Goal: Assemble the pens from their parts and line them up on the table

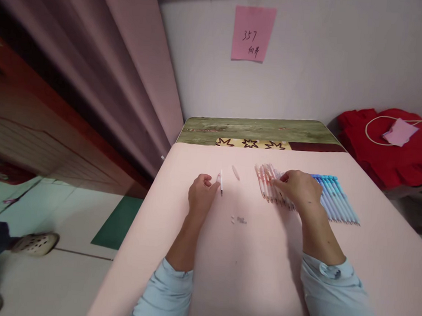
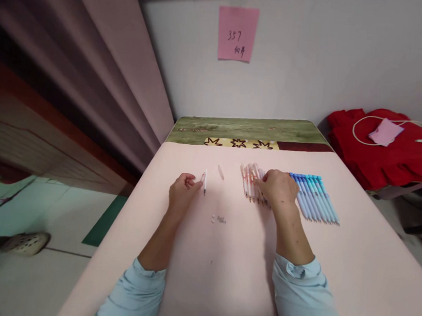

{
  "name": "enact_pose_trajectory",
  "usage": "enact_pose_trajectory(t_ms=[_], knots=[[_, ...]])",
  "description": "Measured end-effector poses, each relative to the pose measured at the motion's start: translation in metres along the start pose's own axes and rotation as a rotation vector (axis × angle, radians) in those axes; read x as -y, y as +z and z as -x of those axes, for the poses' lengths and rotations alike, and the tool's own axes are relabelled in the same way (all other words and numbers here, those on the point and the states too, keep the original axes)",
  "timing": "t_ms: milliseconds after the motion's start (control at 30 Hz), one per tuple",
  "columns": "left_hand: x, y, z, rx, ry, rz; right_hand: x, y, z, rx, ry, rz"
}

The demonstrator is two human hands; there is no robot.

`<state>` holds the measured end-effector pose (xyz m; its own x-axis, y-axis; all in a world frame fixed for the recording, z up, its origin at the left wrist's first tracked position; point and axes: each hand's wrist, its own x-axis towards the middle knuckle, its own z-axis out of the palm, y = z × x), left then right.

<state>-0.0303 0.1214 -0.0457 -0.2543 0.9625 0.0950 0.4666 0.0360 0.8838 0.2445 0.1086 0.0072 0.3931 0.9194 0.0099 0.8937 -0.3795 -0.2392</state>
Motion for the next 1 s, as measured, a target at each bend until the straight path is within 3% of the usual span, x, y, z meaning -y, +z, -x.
enact_pose_trajectory(t_ms=[133, 333, 433, 667, 833, 1000], knots=[[-0.005, 0.0, 0.004, 0.069, 0.079, -0.226, 0.031, 0.005, 0.014, -0.097, -0.122, -0.114], [-0.011, -0.005, 0.004, 0.129, 0.123, -0.467, 0.094, 0.039, 0.06, 0.105, -0.635, -0.213], [-0.011, -0.008, 0.004, 0.101, 0.133, -0.577, 0.101, 0.05, 0.07, 0.124, -0.728, -0.134], [-0.013, -0.014, 0.004, 0.093, 0.081, -0.698, 0.094, 0.054, 0.063, 0.065, -0.537, -0.049], [-0.014, -0.018, 0.001, 0.151, -0.011, -0.599, 0.091, 0.059, 0.06, 0.037, -0.356, -0.028], [-0.012, -0.019, -0.001, 0.092, -0.056, -0.467, 0.089, 0.056, 0.058, 0.056, -0.282, 0.017]])
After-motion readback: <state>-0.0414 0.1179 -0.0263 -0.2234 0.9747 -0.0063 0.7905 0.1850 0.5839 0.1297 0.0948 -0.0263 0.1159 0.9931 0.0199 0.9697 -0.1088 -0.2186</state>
